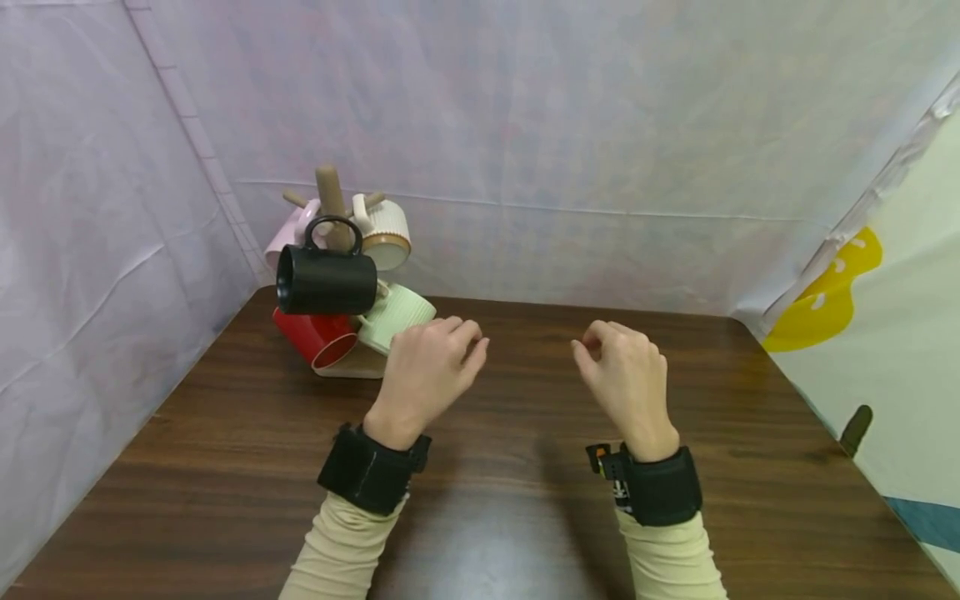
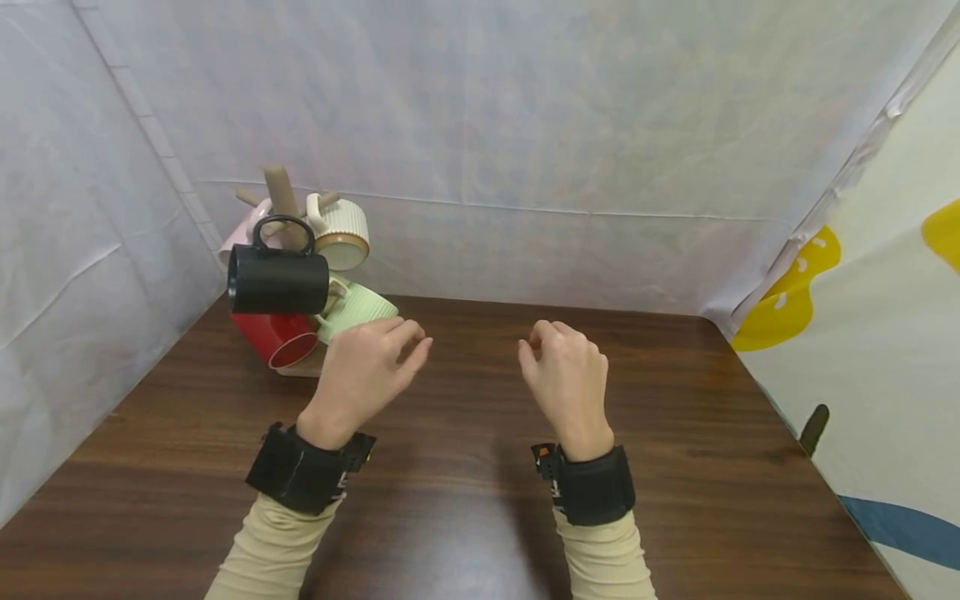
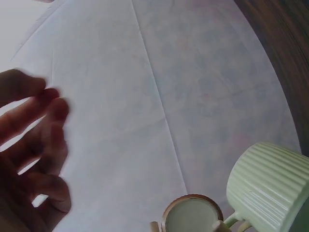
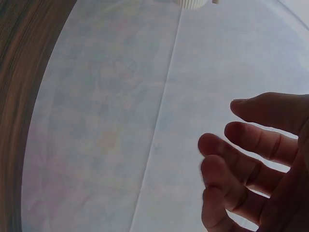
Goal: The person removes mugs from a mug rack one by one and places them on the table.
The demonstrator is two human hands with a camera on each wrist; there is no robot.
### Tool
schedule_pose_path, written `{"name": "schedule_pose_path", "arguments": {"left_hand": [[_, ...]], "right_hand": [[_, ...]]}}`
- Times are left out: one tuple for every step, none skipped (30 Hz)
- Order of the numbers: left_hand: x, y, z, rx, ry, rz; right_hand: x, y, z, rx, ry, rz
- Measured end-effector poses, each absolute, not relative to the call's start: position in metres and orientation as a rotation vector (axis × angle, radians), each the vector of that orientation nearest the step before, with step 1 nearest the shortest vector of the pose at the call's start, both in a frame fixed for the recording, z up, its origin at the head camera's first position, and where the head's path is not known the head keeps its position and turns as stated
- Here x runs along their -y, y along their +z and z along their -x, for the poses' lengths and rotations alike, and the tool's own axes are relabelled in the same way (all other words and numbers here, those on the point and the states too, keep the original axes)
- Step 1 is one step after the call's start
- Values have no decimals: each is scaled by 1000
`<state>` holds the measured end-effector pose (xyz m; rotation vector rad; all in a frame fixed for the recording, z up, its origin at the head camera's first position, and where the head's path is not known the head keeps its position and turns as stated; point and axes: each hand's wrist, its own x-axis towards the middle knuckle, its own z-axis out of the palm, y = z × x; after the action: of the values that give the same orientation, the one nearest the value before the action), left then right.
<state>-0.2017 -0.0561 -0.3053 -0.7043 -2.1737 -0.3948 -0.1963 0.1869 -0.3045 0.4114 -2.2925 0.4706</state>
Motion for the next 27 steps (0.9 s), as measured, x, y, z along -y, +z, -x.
{"name": "schedule_pose_path", "arguments": {"left_hand": [[57,-305,202,2153,-422,701],[59,-305,204,2131,-451,691],[61,-306,205,2109,-483,678],[64,-306,207,2089,-514,656],[67,-306,210,2070,-539,625],[72,-307,212,2054,-567,586],[76,-307,214,2041,-596,542],[81,-308,216,2031,-623,494],[86,-309,219,2017,-650,446],[90,-310,221,2002,-676,397],[95,-311,223,1977,-707,351],[98,-311,225,1948,-738,314],[102,-312,227,1912,-764,279],[104,-313,229,1866,-790,246],[107,-314,231,1815,-813,218],[109,-314,232,1763,-837,188],[111,-314,234,1712,-854,158],[114,-314,235,1669,-869,130],[115,-315,236,1625,-889,99],[117,-315,236,1587,-909,71],[118,-316,237,1555,-933,38],[119,-317,237,1523,-955,-2],[119,-318,238,1496,-976,-42],[119,-319,239,1472,-997,-82],[119,-320,239,1451,-1018,-119],[119,-321,240,1437,-1040,-157],[119,-322,241,1428,-1059,-196]], "right_hand": [[-187,-305,196,2293,474,-415],[-187,-305,196,2293,477,-421],[-187,-305,196,2293,481,-427],[-186,-305,197,2294,486,-434],[-186,-305,197,2295,492,-440],[-186,-305,197,2298,498,-444],[-186,-305,197,2303,503,-445],[-185,-306,198,2307,505,-444],[-185,-306,198,2308,508,-443],[-185,-306,198,2309,508,-440],[-185,-307,197,2310,508,-439],[-186,-307,197,2309,506,-435],[-186,-307,196,2306,505,-433],[-187,-307,196,2302,505,-432],[-187,-306,195,2298,505,-433],[-188,-306,195,2296,505,-434],[-188,-305,195,2294,506,-435],[-188,-305,196,2292,507,-435],[-188,-304,196,2292,507,-437],[-188,-304,196,2293,508,-438],[-188,-304,197,2293,506,-438],[-188,-303,197,2292,506,-440],[-188,-303,197,2294,507,-440],[-188,-303,198,2294,507,-440],[-188,-303,198,2294,506,-440],[-188,-303,198,2292,506,-440],[-188,-304,198,2290,506,-440]]}}
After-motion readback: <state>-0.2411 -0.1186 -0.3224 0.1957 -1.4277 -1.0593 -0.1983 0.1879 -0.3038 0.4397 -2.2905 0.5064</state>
